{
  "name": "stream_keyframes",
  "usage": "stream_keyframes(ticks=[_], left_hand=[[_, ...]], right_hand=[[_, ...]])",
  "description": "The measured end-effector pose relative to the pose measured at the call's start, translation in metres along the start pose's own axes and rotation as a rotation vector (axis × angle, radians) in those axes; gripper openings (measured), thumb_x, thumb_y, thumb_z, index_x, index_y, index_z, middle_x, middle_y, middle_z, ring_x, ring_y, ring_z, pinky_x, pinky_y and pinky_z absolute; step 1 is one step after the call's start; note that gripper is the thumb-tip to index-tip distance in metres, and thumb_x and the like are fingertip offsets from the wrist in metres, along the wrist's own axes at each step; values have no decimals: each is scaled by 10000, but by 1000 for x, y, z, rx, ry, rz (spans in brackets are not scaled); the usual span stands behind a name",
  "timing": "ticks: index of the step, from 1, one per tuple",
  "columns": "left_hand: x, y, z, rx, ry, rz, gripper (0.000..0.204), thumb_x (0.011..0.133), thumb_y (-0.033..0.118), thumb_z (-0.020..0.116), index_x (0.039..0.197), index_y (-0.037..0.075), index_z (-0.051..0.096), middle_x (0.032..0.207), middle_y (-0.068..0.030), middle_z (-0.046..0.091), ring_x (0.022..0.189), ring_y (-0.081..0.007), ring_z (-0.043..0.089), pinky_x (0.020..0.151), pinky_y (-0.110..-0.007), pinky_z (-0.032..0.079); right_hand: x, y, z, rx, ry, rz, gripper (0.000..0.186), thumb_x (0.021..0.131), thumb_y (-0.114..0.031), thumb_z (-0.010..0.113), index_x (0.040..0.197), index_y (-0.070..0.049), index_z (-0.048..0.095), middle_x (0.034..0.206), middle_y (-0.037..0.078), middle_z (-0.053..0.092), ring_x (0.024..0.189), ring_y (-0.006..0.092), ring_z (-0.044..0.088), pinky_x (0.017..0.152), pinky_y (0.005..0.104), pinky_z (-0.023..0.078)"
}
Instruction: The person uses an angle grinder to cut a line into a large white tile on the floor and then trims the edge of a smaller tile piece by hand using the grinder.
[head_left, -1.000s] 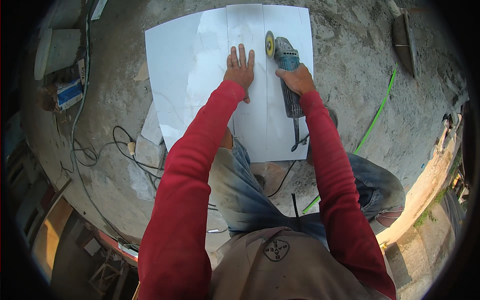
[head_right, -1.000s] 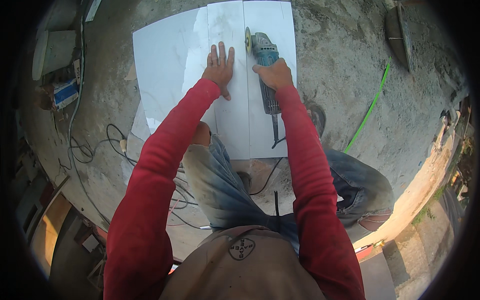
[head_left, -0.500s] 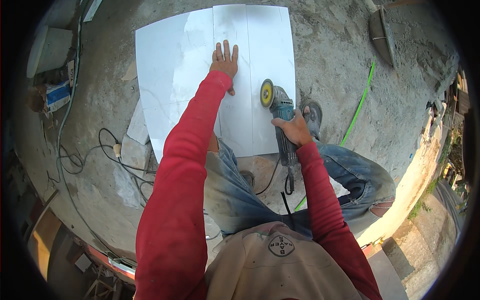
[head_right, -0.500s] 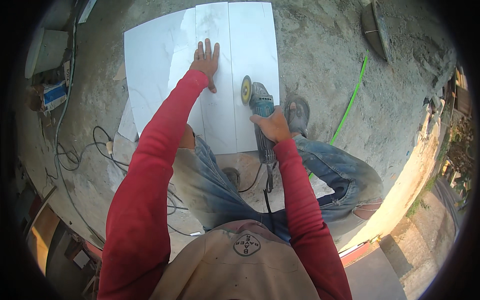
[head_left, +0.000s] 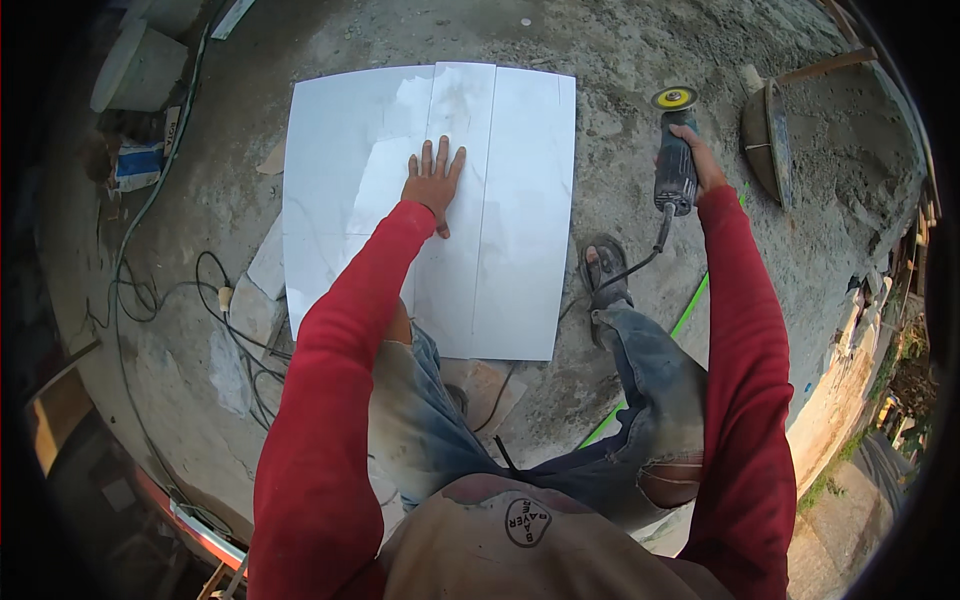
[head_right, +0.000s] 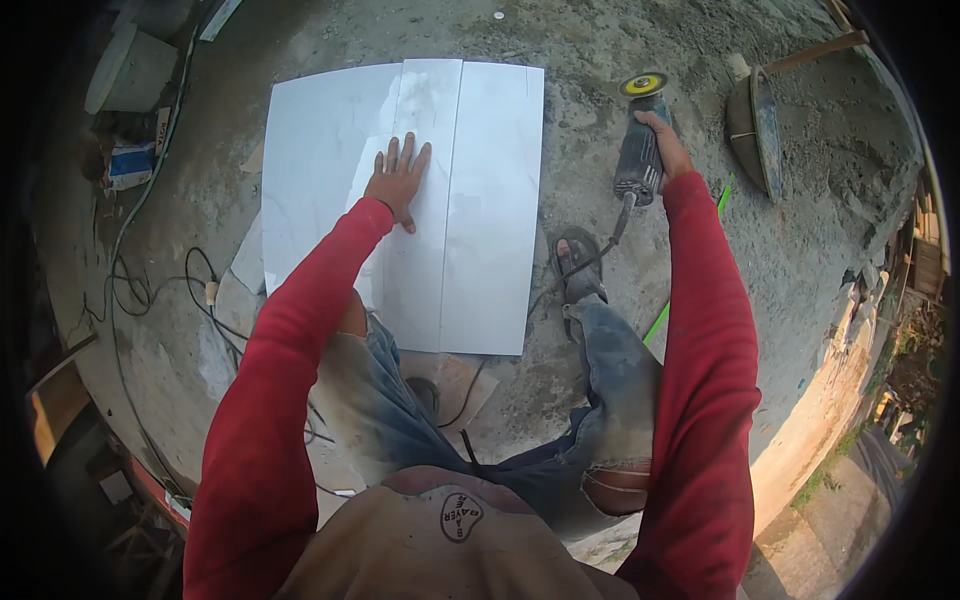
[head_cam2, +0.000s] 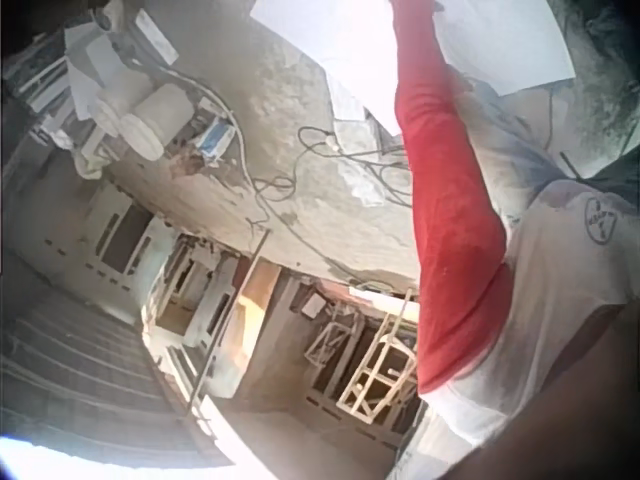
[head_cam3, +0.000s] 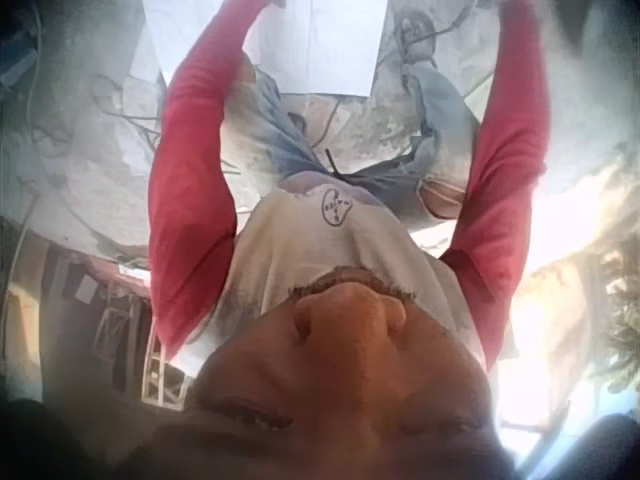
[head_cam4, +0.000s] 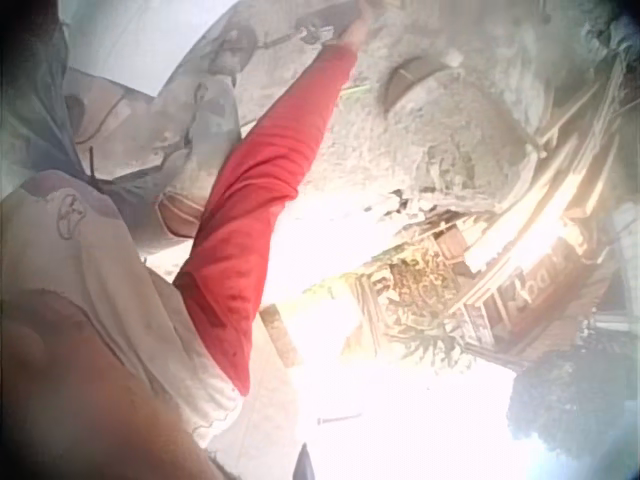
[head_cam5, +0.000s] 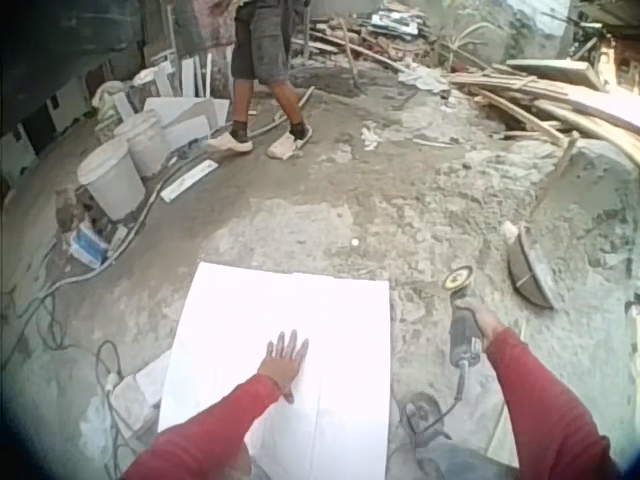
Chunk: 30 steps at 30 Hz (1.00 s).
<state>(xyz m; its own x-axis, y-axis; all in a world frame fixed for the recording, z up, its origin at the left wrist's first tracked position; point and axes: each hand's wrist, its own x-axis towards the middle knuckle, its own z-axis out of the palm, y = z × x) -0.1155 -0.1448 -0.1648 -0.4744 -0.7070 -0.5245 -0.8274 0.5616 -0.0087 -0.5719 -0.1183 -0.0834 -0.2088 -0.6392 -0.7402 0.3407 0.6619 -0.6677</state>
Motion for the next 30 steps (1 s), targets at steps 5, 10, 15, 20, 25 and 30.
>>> stream_keyframes(ticks=[5, 10, 15, 20, 25, 30], left_hand=[[-12, -7, 12, -154, 85, -62, 1450, 495, 334, 1030, 1639, 202, 150, 1697, -142, 162, 1566, -357, 192, 1238, -583, 283], [-32, 6, 15, -392, 206, -308, 1346, 544, 335, 1003, 1620, 155, 215, 1608, -164, 325, 1469, -384, 358, 1196, -542, 326], [-71, 29, 54, -534, 321, -567, 1120, 732, 373, 912, 1598, 88, 261, 1542, -190, 408, 1411, -397, 428, 1152, -512, 365], [-134, 74, 80, -617, 332, -775, 1070, 793, 577, 822, 1583, 85, 293, 1552, -177, 394, 1396, -376, 435, 1153, -526, 355], [-143, 139, 79, -667, 316, -890, 1187, 741, 621, 839, 1610, 82, 236, 1566, -211, 354, 1431, -422, 381, 1176, -550, 321], [-134, 147, 106, -649, 437, -992, 1222, 711, 595, 872, 1621, 103, 221, 1545, -218, 362, 1430, -424, 370, 1179, -557, 316]], right_hand=[[81, 26, -26, 542, -210, -38, 501, 914, -402, 714, 1108, 40, 577, 960, 161, 681, 796, 276, 699, 707, 415, 617], [155, 38, -23, 455, -297, -136, 410, 947, -324, 694, 1088, 49, 600, 960, 130, 693, 793, 230, 705, 691, 363, 621], [230, 6, 9, 312, -485, -123, 417, 978, -269, 658, 1247, 19, 518, 1072, 122, 654, 898, 218, 674, 747, 364, 621], [287, -12, 28, 288, -737, 10, 429, 994, -276, 602, 1292, 15, 495, 1174, 142, 597, 1065, 240, 618, 900, 417, 571], [310, -10, 33, 211, -825, 126, 439, 1003, -297, 580, 1309, 9, 507, 1193, 146, 594, 1067, 244, 615, 903, 420, 563], [295, -21, 30, 53, -786, 137, 435, 1015, -361, 606, 1276, -16, 557, 1133, 130, 636, 992, 226, 650, 838, 389, 583]])
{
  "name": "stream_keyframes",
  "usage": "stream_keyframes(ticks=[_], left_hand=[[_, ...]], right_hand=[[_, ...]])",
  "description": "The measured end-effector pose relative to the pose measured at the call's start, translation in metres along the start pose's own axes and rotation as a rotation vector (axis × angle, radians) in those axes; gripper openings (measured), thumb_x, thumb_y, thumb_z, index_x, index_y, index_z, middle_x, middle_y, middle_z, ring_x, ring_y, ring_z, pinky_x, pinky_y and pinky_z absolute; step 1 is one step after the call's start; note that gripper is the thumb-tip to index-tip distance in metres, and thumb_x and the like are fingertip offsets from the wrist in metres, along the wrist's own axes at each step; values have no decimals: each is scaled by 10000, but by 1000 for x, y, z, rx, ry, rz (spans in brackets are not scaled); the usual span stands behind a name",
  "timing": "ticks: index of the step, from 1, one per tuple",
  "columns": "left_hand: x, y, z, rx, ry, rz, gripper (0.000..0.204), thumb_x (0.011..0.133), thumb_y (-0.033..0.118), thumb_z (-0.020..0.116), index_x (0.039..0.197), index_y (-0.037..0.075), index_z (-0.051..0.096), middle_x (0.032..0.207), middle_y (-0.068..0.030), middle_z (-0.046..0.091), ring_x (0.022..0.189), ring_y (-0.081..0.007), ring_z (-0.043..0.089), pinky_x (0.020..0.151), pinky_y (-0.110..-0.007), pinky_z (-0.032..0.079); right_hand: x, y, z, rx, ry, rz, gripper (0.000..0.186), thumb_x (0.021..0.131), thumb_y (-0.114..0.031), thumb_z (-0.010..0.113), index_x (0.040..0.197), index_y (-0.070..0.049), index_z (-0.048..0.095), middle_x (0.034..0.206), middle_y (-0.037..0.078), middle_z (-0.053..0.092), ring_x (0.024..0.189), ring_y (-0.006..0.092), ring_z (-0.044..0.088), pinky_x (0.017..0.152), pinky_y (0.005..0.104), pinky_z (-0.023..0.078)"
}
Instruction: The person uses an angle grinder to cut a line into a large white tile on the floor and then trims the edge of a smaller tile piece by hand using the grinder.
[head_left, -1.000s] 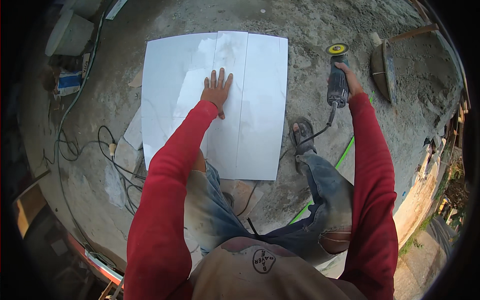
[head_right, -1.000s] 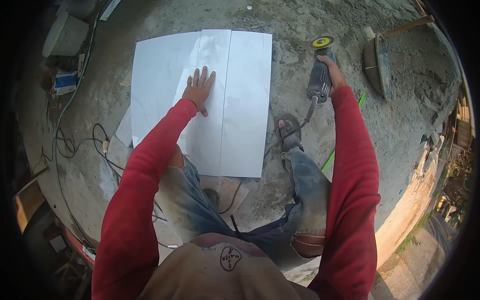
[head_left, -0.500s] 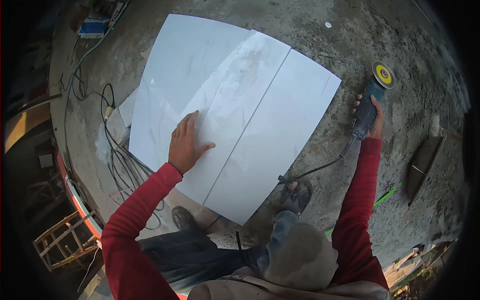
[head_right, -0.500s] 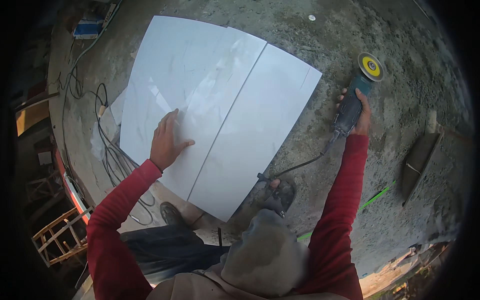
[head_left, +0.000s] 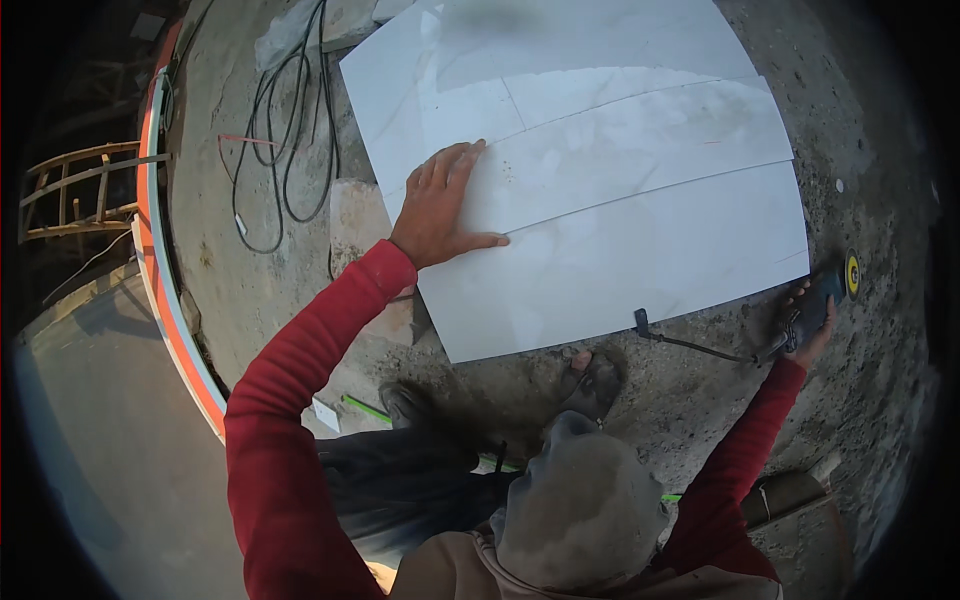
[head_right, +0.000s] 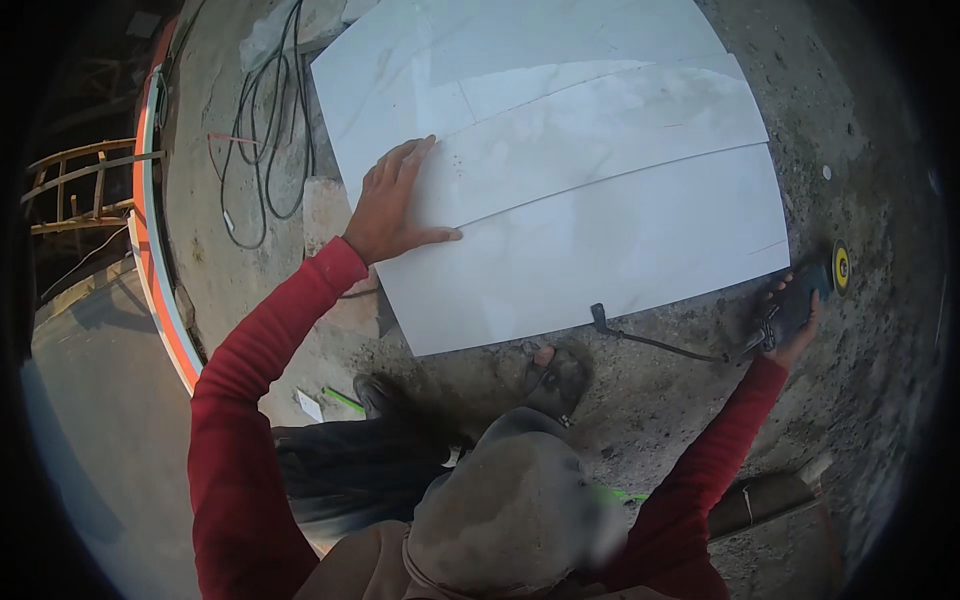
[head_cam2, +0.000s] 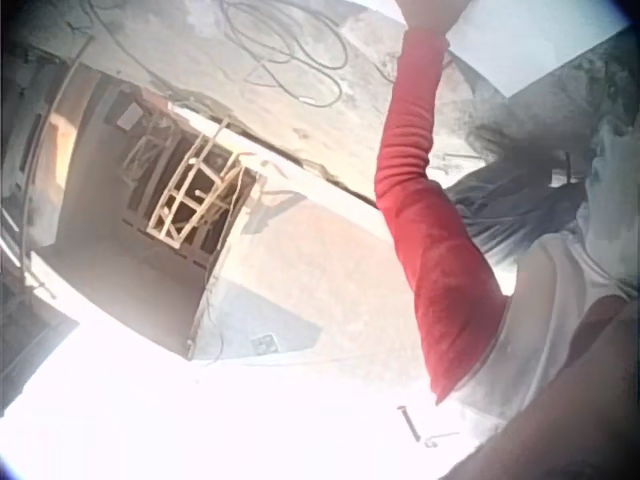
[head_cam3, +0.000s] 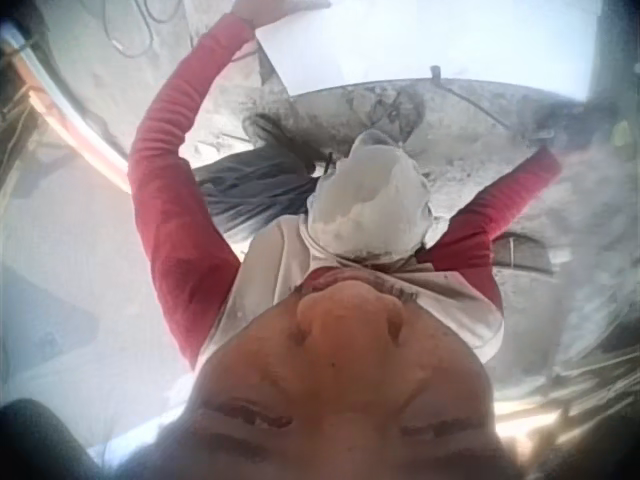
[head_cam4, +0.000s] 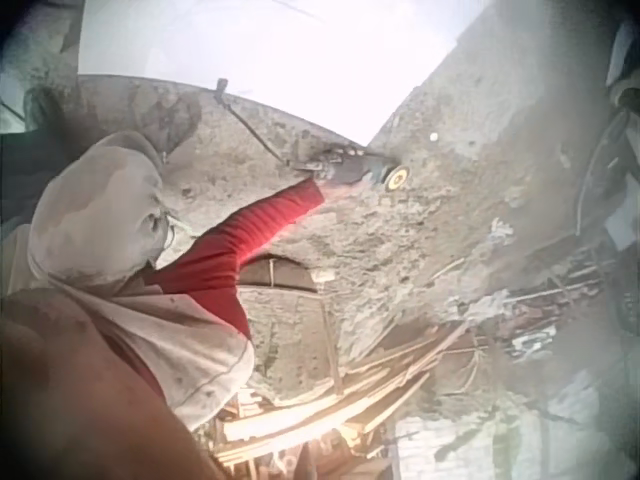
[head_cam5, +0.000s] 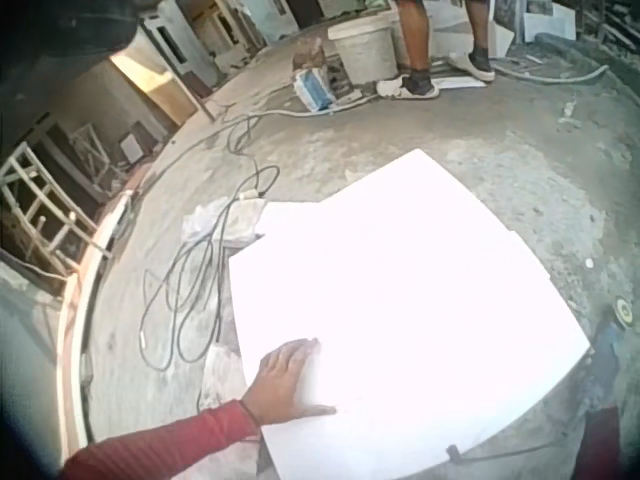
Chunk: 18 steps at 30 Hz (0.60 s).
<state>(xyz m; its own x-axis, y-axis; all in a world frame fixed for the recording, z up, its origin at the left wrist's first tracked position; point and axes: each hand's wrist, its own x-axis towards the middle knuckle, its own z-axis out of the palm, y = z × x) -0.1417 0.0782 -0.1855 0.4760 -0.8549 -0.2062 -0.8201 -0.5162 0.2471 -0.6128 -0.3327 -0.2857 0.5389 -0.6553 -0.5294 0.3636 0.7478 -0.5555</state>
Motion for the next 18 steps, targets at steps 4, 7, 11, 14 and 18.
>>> stream_keyframes(ticks=[4, 7, 11, 14, 18], left_hand=[[2, -6, 3, -56, 41, 6, 1192, 657, 544, 911, 1572, 91, 295, 1469, -211, 433, 1392, -415, 419, 1178, -545, 327], [1, -1, -2, -50, 71, 19, 1193, 603, 540, 915, 1538, 79, 336, 1428, -241, 462, 1364, -416, 447, 1136, -528, 374], [0, 2, -27, 23, 95, 38, 1268, 559, 558, 897, 1554, 62, 287, 1356, -247, 491, 1247, -413, 516, 1044, -532, 425], [-3, 8, -56, 103, 20, 78, 1318, 554, 596, 865, 1583, 53, 245, 1285, -258, 536, 1154, -420, 570, 1002, -515, 472], [-13, 12, -83, 19, -34, 17, 1323, 582, 616, 836, 1602, 55, 205, 1285, -286, 571, 1119, -448, 622, 979, -491, 524]], right_hand=[[-7, -1, 13, -413, 228, -19, 465, 987, -421, 673, 1224, -25, 616, 1025, 99, 683, 860, 202, 678, 760, 356, 582], [-7, 0, 12, -760, 358, -29, 507, 945, -467, 719, 1177, -18, 676, 961, 88, 709, 790, 183, 680, 720, 333, 561], [-7, -1, -3, -1311, 663, 0, 640, 881, -559, 724, 1095, 44, 744, 919, 112, 725, 795, 176, 674, 717, 342, 527], [-7, 0, -14, -1393, 650, -31, 773, 857, -634, 680, 1064, 108, 738, 904, 138, 725, 815, 206, 686, 750, 371, 528], [1, 10, -13, -1552, 656, -43, 840, 881, -677, 614, 1102, 127, 717, 997, 219, 738, 973, 308, 718, 877, 429, 524]])
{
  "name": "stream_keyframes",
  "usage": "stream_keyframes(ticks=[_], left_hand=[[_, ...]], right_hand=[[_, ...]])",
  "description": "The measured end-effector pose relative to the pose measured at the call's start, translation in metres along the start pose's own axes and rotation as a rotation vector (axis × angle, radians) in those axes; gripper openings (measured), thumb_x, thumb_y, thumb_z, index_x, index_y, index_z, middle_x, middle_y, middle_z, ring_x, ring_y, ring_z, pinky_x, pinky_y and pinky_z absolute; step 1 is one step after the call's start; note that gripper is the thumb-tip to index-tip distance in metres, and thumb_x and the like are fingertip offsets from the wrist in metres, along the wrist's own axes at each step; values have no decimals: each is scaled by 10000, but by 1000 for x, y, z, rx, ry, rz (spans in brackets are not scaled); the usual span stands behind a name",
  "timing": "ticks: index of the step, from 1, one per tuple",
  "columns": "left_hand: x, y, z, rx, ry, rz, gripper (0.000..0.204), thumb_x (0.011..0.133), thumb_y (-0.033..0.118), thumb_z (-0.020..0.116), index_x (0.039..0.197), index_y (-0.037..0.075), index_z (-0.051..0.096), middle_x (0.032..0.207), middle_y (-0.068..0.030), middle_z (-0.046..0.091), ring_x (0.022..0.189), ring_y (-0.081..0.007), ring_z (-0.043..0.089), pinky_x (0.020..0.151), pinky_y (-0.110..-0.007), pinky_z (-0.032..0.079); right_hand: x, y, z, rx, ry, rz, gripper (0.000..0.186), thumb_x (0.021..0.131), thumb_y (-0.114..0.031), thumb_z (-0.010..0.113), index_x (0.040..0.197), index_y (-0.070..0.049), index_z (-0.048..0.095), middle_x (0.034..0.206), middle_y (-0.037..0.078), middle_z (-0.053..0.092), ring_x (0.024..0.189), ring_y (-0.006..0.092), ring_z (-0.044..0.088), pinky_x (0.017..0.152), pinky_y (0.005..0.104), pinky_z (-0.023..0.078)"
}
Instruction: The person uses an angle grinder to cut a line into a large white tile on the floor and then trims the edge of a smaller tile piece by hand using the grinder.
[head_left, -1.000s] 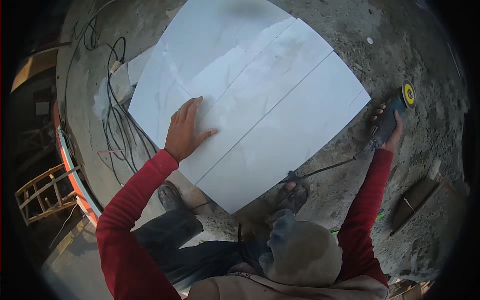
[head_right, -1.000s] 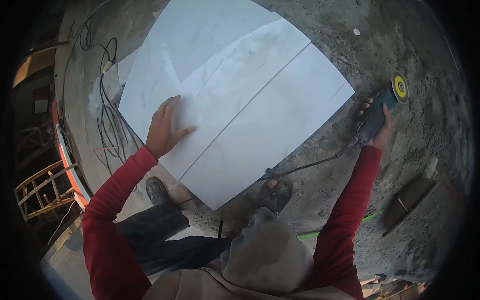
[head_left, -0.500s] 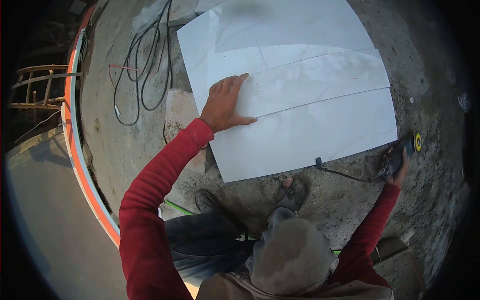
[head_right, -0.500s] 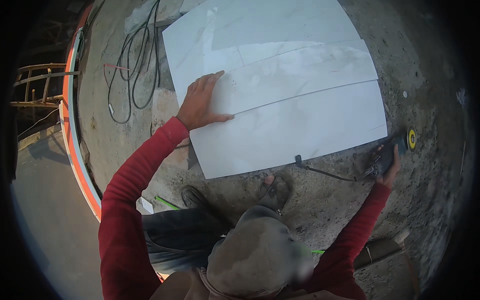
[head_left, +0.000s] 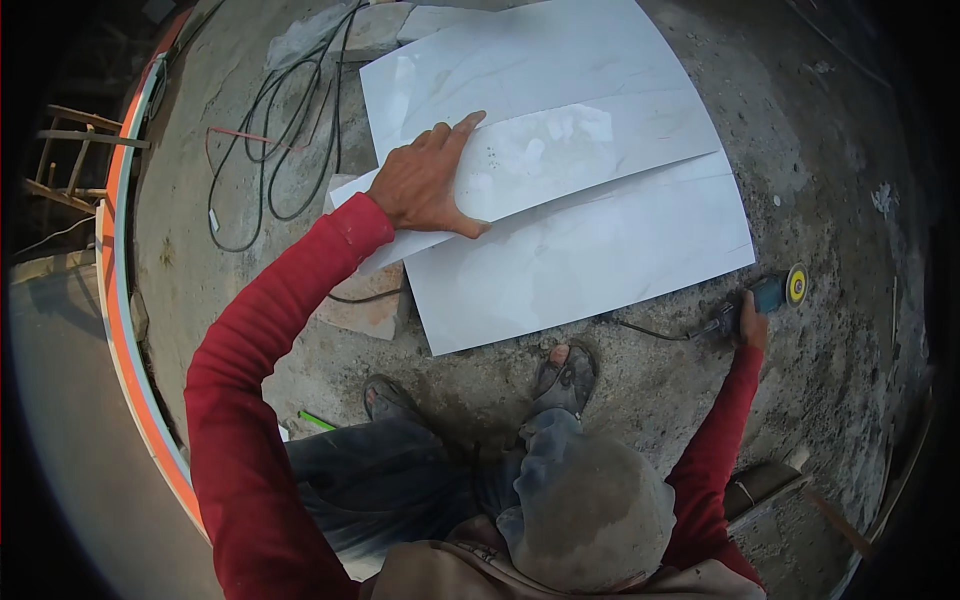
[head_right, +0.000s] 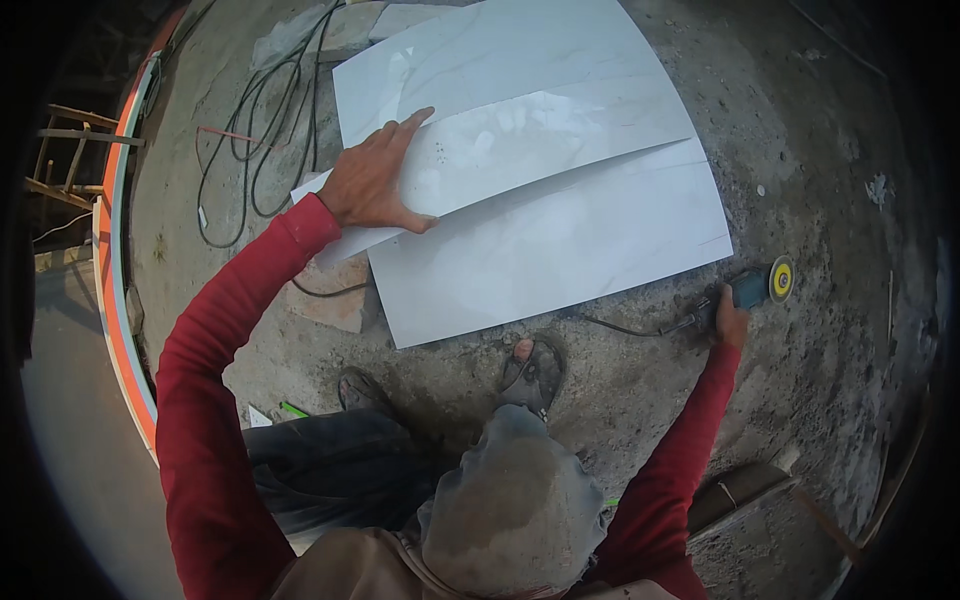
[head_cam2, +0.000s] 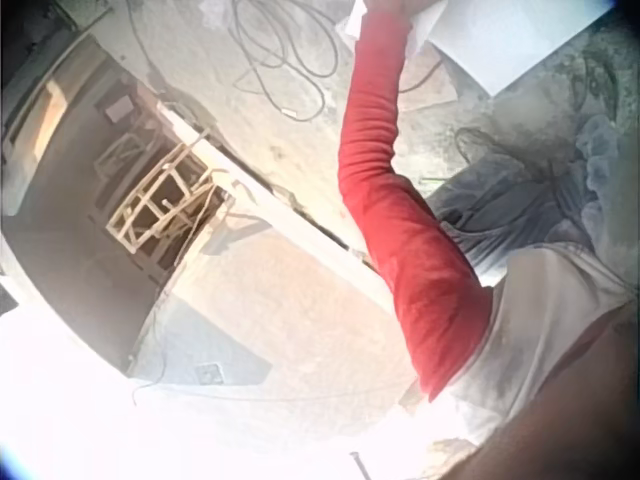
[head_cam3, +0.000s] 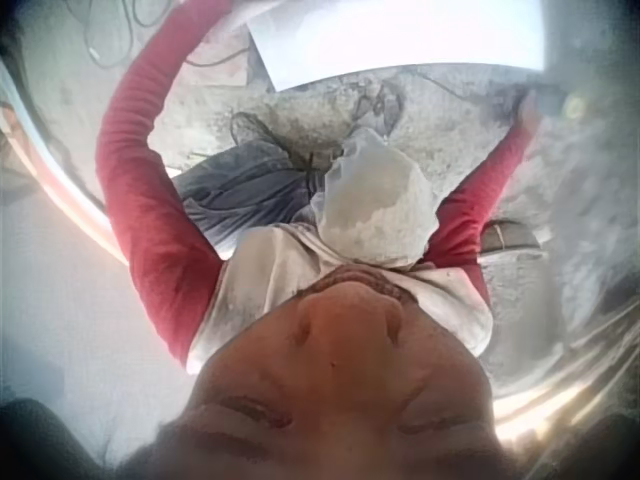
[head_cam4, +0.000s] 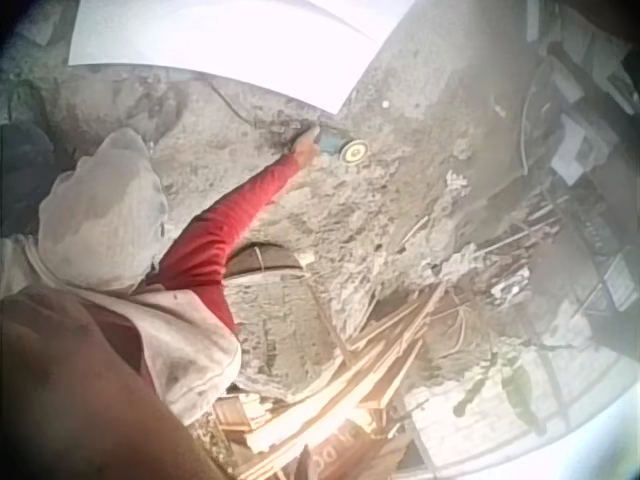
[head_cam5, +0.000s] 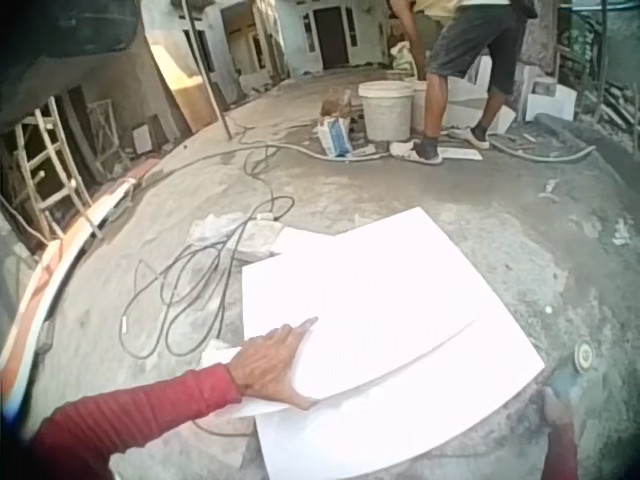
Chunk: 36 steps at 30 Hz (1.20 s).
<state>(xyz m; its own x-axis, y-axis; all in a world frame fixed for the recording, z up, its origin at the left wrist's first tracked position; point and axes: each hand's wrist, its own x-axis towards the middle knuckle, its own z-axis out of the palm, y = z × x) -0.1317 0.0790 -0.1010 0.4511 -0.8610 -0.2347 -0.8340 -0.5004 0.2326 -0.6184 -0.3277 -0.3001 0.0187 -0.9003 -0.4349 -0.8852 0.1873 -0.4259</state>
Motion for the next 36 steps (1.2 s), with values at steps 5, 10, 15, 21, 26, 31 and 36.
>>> stream_keyframes(ticks=[5, 10, 15, 21, 26, 31, 36], left_hand=[[-43, -12, 6, -145, 49, -118, 1357, 575, 660, 843, 1596, 24, 214, 1318, -343, 568, 1109, -462, 669, 956, -458, 572], [-96, -21, 28, -580, 29, -288, 1256, 681, 561, 868, 1593, -3, 215, 1379, -334, 546, 1234, -420, 623, 1075, -440, 490], [-86, 10, 66, -1182, 193, -208, 1071, 799, 420, 842, 1564, -51, 261, 1371, -281, 557, 1271, -348, 584, 1094, -409, 458], [-3, 95, 83, -1124, 562, -287, 930, 884, 389, 778, 1534, -79, 305, 1393, -251, 557, 1265, -325, 583, 1050, -391, 474], [64, 148, 70, -1333, 763, -346, 806, 1009, 416, 633, 1541, -94, 306, 1496, -278, 472, 1362, -328, 498, 1131, -376, 390], [84, 145, 58, -1442, 438, -33, 659, 1083, 411, 517, 1566, -7, 356, 1450, -231, 541, 1326, -280, 539, 1117, -398, 394], [52, 66, 67, -1226, 426, -133, 428, 1064, 291, 591, 1403, 29, 602, 1160, -109, 725, 1059, -180, 682, 954, -326, 510]], right_hand=[[-45, -23, -6, -231, 111, -26, 944, 881, -780, 536, 1215, 91, 676, 1184, 334, 690, 1204, 452, 647, 1012, 504, 470], [-194, -70, 3, -39, 472, -264, 523, 991, -546, 607, 1029, -25, 591, 871, 118, 667, 771, 242, 632, 694, 376, 479], [-337, -159, 55, 614, -477, -651, 192, 997, -201, 699, 983, -18, 640, 793, 14, 619, 713, 64, 599, 630, 241, 486], [-348, -252, 82, 468, -724, -542, 710, 1022, -544, 579, 1358, 71, 460, 964, 224, 713, 849, 324, 694, 721, 437, 534], [-276, -280, 79, 395, -139, -564, 679, 1022, -579, 552, 1078, 96, 596, 723, 261, 635, 664, 371, 641, 638, 485, 474], [-169, -296, 62, 374, 87, -588, 604, 993, -490, 651, 746, 58, 598, 631, 222, 545, 578, 298, 432, 614, 446, 416], [-67, -329, 17, 132, 225, -569, 589, 952, -591, 630, 1012, -19, 755, 991, 243, 734, 951, 416, 698, 847, 494, 516]])
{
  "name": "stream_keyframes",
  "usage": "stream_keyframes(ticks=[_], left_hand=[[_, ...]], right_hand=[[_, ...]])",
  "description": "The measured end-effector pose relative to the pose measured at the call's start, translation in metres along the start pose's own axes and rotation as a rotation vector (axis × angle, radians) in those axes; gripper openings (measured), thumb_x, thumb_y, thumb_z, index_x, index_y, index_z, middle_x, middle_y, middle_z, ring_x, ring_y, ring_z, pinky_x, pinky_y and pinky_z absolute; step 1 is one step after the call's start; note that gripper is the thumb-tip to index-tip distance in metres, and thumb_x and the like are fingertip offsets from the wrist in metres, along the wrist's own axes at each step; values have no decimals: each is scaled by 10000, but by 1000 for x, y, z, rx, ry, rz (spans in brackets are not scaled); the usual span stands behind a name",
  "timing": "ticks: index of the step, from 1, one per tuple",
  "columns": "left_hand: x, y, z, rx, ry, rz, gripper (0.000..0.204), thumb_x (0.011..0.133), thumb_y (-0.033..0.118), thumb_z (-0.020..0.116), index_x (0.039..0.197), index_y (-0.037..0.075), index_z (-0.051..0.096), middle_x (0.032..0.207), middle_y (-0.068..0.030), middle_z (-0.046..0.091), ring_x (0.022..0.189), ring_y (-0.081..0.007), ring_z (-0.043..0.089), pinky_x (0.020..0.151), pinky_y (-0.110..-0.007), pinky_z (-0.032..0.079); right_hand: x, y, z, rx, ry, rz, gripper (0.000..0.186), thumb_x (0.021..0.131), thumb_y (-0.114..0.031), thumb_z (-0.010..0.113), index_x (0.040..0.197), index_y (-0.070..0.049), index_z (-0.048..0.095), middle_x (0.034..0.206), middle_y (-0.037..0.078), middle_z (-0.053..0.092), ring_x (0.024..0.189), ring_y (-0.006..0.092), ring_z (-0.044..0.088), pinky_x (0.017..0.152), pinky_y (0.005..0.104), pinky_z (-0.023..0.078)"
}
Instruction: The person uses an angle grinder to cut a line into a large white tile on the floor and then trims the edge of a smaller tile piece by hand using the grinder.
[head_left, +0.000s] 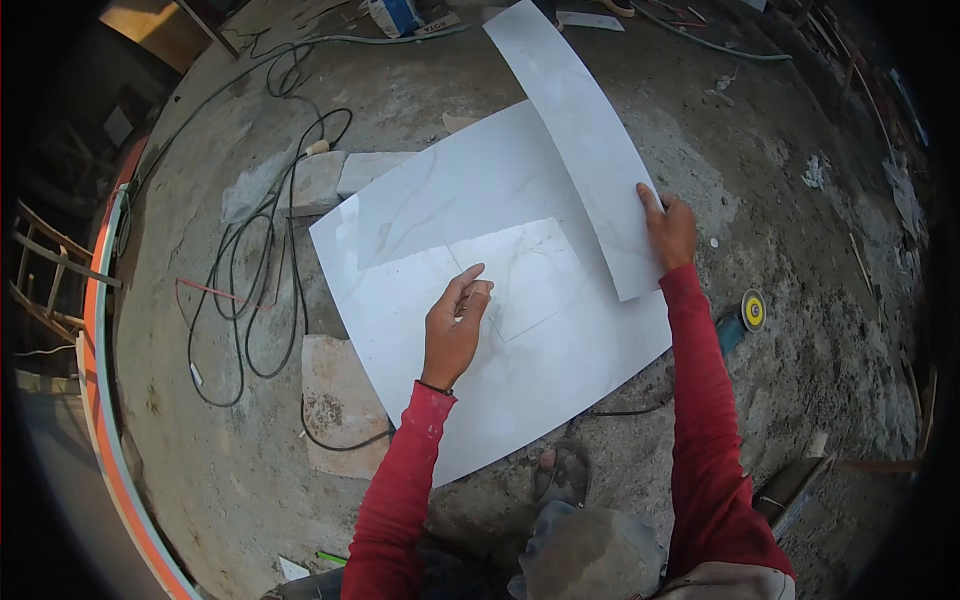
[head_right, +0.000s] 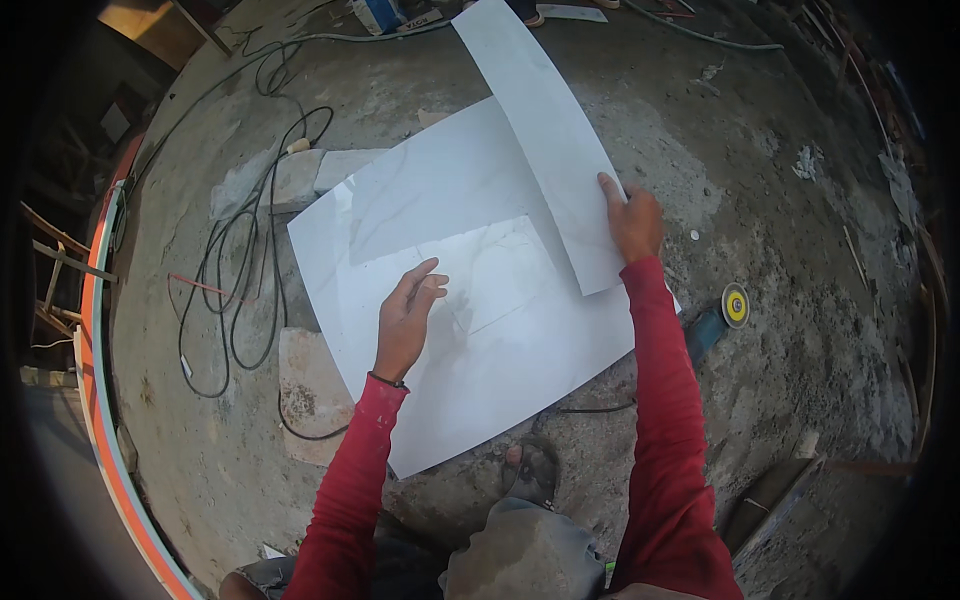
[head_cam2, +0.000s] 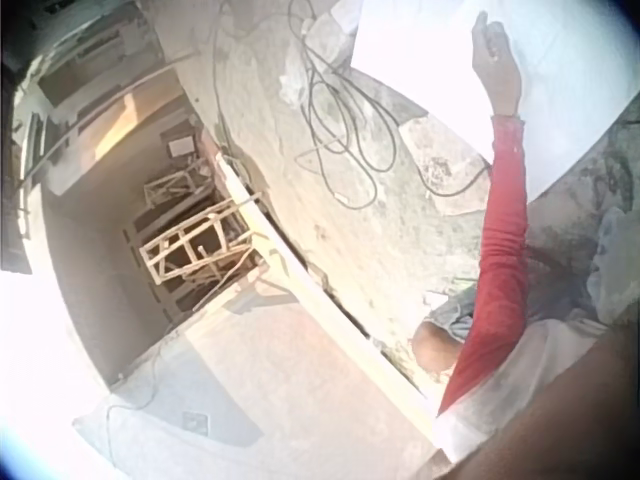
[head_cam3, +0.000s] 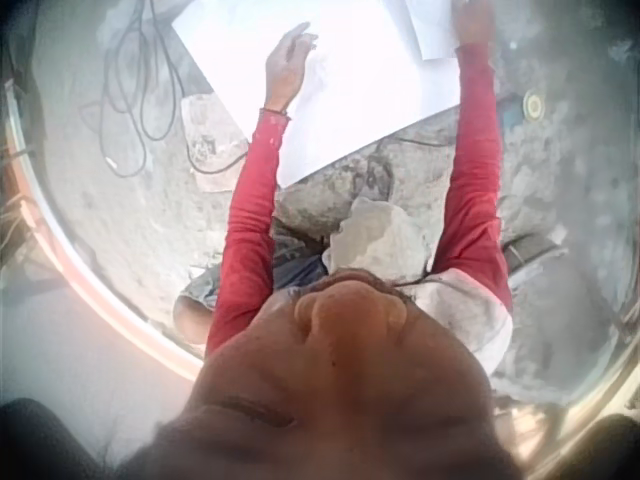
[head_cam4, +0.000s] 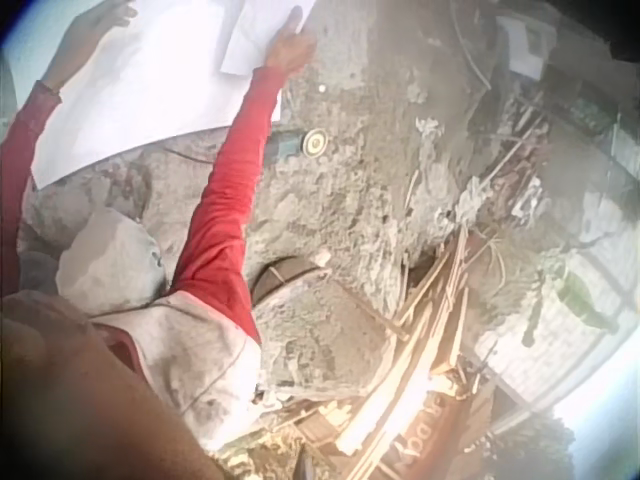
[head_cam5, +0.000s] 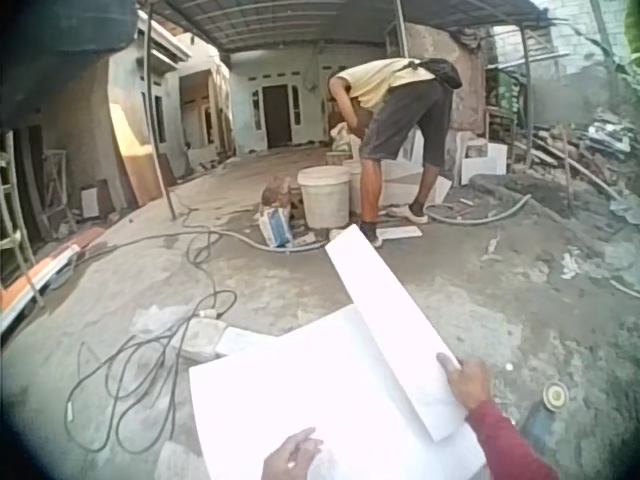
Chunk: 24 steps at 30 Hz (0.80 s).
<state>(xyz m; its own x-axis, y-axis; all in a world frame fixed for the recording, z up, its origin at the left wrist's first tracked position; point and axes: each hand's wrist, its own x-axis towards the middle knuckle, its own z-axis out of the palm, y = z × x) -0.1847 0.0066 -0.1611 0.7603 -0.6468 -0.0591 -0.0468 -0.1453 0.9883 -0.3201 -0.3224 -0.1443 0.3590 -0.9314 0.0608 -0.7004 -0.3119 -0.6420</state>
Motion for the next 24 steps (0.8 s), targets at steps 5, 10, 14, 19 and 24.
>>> stream_keyframes(ticks=[5, 10, 14, 19, 24], left_hand=[[-52, -53, -99, 114, 490, -203, 310, 1063, 240, 620, 875, -3, 659, 870, -68, 707, 808, -115, 653, 797, -272, 521], [-83, -80, -144, 57, 719, -321, 441, 1089, 322, 562, 757, 34, 602, 796, -51, 670, 680, -112, 596, 709, -271, 483], [-91, -90, -139, 108, 690, -221, 362, 1100, 277, 516, 915, -3, 652, 858, -70, 676, 759, -128, 617, 752, -280, 507], [-89, -98, -141, 140, 718, -273, 298, 1091, 247, 519, 1121, -18, 652, 1019, -96, 692, 921, -157, 648, 868, -311, 525], [-73, -98, -145, 400, 723, -286, 323, 1063, 240, 566, 1230, -26, 641, 1156, -140, 701, 1072, -221, 662, 979, -356, 505]], right_hand=[[93, 8, -10, -366, 115, -146, 595, 981, -635, 529, 1123, -105, 760, 1059, 210, 748, 1028, 415, 702, 898, 517, 531], [163, 31, 9, -563, 113, -145, 605, 990, -651, 495, 1129, -127, 764, 1077, 220, 741, 1035, 415, 702, 901, 525, 532], [184, 73, 43, -490, 17, -91, 608, 994, -644, 488, 1119, -117, 763, 1087, 232, 735, 1043, 425, 699, 911, 533, 528], [174, 128, 81, -340, -58, -42, 606, 1001, -610, 492, 1098, -81, 770, 1083, 235, 738, 1053, 426, 698, 918, 516, 527], [142, 134, 100, -343, 43, -127, 523, 995, -519, 569, 1057, -42, 772, 1016, 234, 747, 999, 414, 716, 889, 489, 538]])
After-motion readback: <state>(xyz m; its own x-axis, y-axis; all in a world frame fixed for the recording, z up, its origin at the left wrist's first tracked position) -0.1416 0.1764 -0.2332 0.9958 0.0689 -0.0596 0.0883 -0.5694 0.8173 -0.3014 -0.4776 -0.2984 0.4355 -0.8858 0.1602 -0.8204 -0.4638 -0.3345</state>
